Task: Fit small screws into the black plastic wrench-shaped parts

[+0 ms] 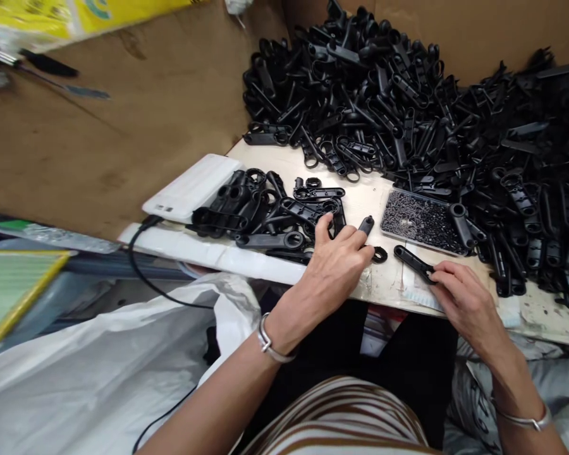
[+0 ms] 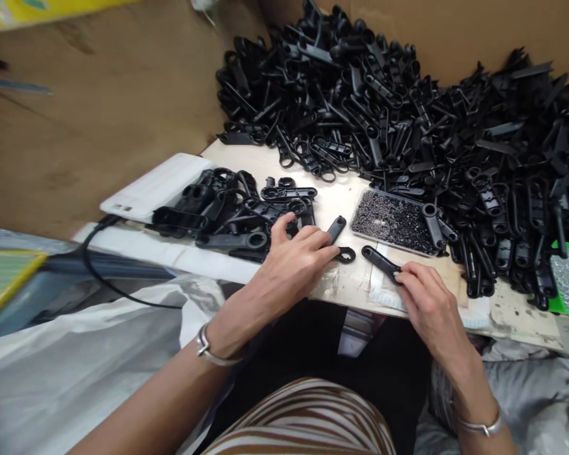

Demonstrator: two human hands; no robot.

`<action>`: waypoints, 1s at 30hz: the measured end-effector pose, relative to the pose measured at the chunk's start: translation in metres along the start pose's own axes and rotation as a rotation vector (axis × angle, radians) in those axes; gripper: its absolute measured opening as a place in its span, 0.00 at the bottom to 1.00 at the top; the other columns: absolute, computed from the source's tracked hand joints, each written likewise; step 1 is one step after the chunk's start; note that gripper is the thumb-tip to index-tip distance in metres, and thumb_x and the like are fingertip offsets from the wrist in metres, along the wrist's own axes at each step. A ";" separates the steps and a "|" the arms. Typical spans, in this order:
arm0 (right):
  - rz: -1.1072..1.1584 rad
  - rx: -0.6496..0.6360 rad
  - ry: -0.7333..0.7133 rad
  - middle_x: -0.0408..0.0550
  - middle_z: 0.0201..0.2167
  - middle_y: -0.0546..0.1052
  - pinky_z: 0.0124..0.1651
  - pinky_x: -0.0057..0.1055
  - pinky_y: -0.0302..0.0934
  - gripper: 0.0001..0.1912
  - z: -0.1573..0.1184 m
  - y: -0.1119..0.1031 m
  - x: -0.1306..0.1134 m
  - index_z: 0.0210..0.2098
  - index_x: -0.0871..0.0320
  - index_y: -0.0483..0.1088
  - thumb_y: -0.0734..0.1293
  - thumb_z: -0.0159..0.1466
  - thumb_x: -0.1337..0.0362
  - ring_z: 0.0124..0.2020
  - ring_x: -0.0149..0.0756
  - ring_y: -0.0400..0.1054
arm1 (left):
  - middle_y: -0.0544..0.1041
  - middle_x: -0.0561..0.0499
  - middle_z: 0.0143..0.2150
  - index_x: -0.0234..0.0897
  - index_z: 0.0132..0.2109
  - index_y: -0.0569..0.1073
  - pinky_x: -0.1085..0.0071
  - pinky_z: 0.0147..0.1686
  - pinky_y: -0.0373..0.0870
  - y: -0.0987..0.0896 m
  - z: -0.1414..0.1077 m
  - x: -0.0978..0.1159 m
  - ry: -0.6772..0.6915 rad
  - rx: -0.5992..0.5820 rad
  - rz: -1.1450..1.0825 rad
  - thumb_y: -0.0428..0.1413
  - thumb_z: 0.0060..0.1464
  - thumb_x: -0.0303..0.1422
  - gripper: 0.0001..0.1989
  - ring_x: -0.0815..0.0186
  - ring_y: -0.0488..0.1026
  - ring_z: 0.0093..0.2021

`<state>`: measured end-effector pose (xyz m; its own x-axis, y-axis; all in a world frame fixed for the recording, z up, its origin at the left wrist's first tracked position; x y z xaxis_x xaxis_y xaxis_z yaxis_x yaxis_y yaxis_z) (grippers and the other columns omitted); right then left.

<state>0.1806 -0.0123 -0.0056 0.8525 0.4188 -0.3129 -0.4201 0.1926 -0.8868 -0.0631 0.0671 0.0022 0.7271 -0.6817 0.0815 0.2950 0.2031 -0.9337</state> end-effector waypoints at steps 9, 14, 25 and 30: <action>0.100 0.142 0.218 0.49 0.39 0.78 0.48 0.34 0.67 0.07 0.006 -0.020 0.018 0.41 0.57 0.73 0.63 0.67 0.66 0.41 0.38 0.73 | 0.76 0.50 0.37 0.36 0.38 0.74 0.45 0.58 0.53 -0.003 0.008 0.021 0.047 0.065 -0.120 0.53 0.61 0.28 0.06 0.60 0.70 0.44; -0.039 0.115 0.305 0.47 0.39 0.79 0.45 0.31 0.66 0.10 0.025 -0.021 0.021 0.42 0.57 0.75 0.62 0.67 0.65 0.39 0.37 0.74 | 0.75 0.46 0.44 0.33 0.41 0.71 0.42 0.58 0.53 0.007 0.027 0.045 0.198 -0.066 -0.120 0.47 0.60 0.19 0.10 0.58 0.68 0.49; -0.518 -0.415 0.478 0.50 0.40 0.77 0.34 0.33 0.59 0.11 0.087 -0.015 0.011 0.42 0.52 0.75 0.60 0.68 0.60 0.38 0.44 0.73 | 0.73 0.50 0.40 0.36 0.39 0.70 0.45 0.61 0.46 0.018 0.010 0.060 0.281 -0.067 -0.192 0.49 0.61 0.24 0.06 0.62 0.67 0.46; -0.513 -0.444 0.457 0.51 0.35 0.78 0.32 0.32 0.55 0.10 0.091 -0.016 0.019 0.36 0.55 0.74 0.60 0.66 0.65 0.37 0.45 0.72 | 0.74 0.53 0.38 0.38 0.39 0.71 0.49 0.60 0.45 0.006 0.016 0.045 0.204 -0.098 -0.308 0.50 0.62 0.26 0.06 0.64 0.68 0.44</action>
Point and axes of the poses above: each hand's wrist, its own z-axis towards the middle knuckle, its own y-axis out of the palm, x = y × z, the point moved 1 cm from there along z, towards the middle knuckle
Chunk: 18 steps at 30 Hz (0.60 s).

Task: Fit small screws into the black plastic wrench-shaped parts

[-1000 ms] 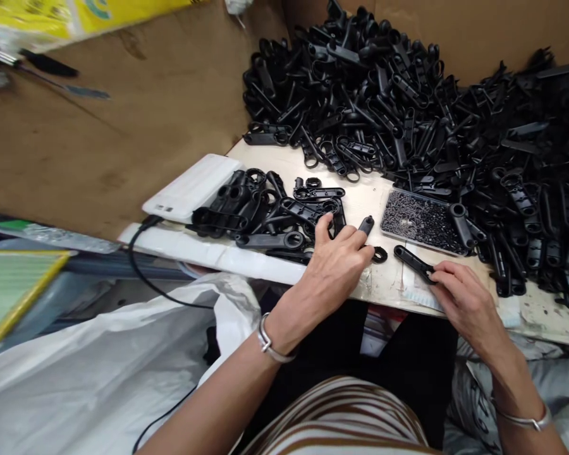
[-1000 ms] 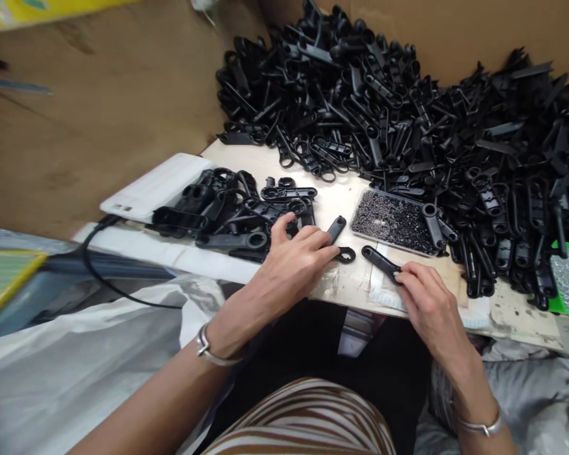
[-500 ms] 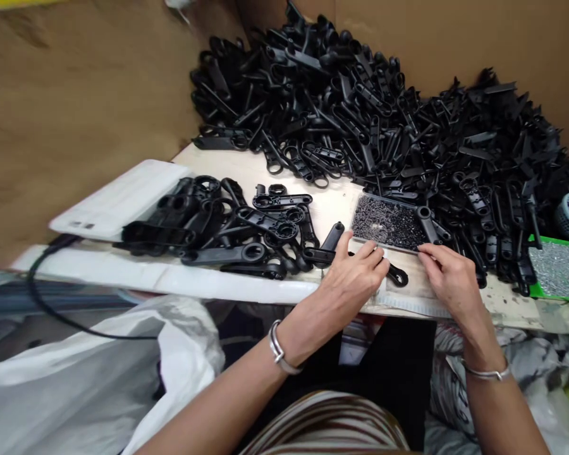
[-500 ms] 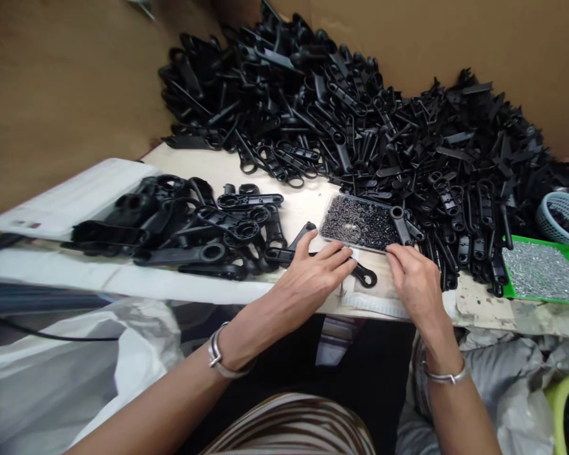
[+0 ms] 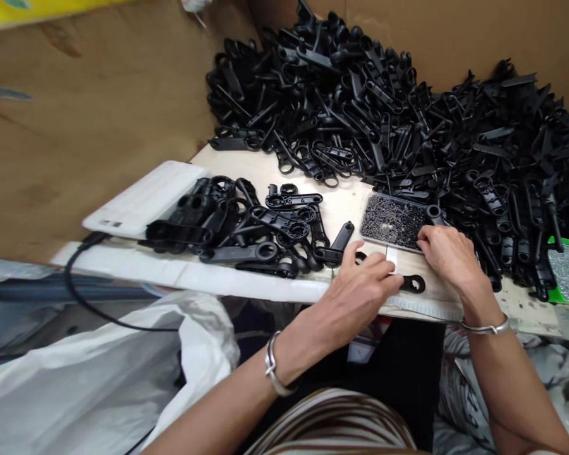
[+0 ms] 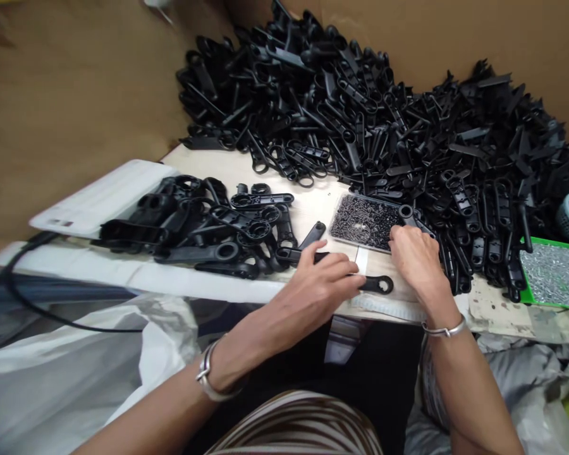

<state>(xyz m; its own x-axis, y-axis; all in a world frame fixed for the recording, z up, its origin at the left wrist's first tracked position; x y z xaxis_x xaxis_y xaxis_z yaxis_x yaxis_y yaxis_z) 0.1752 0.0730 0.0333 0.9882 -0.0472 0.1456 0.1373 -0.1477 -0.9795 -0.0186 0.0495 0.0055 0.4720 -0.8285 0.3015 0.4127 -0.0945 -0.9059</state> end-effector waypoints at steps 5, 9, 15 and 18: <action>0.168 0.147 -0.004 0.49 0.32 0.78 0.31 0.31 0.55 0.11 -0.003 0.007 0.009 0.32 0.54 0.75 0.61 0.64 0.66 0.33 0.41 0.71 | 0.73 0.51 0.31 0.35 0.31 0.71 0.54 0.53 0.52 -0.027 0.025 -0.027 -0.126 0.010 0.115 0.47 0.58 0.19 0.12 0.63 0.67 0.39; 0.405 0.259 -0.081 0.46 0.32 0.79 0.36 0.31 0.59 0.11 -0.003 0.012 0.018 0.34 0.55 0.77 0.61 0.63 0.67 0.32 0.38 0.72 | 0.71 0.51 0.27 0.35 0.27 0.69 0.57 0.48 0.54 -0.027 0.053 -0.041 -0.116 -0.010 0.143 0.45 0.53 0.16 0.15 0.63 0.66 0.36; 0.568 0.356 -0.133 0.44 0.30 0.80 0.37 0.29 0.62 0.10 -0.001 0.016 0.025 0.33 0.56 0.77 0.62 0.62 0.67 0.31 0.36 0.73 | 0.72 0.49 0.25 0.34 0.28 0.71 0.60 0.43 0.53 -0.002 0.088 -0.045 -0.063 -0.063 0.155 0.47 0.54 0.16 0.14 0.61 0.67 0.36; 0.601 0.384 -0.151 0.44 0.30 0.80 0.37 0.30 0.63 0.10 -0.003 0.015 0.025 0.34 0.56 0.77 0.63 0.62 0.66 0.31 0.37 0.74 | 0.73 0.48 0.27 0.34 0.29 0.72 0.60 0.42 0.53 0.009 0.097 -0.044 -0.048 -0.065 0.155 0.47 0.57 0.19 0.13 0.61 0.68 0.37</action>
<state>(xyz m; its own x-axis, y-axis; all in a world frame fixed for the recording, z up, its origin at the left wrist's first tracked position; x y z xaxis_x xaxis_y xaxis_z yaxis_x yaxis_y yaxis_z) 0.2023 0.0666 0.0222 0.8953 0.1295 -0.4263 -0.4451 0.2190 -0.8683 0.0395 0.1389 0.0127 0.5633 -0.8087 0.1695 0.2816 -0.0049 -0.9595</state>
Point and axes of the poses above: each hand's wrist, its own z-axis towards the middle knuckle, its own y-axis out of the palm, x = y × z, the point moved 1 cm from there along z, towards the middle knuckle
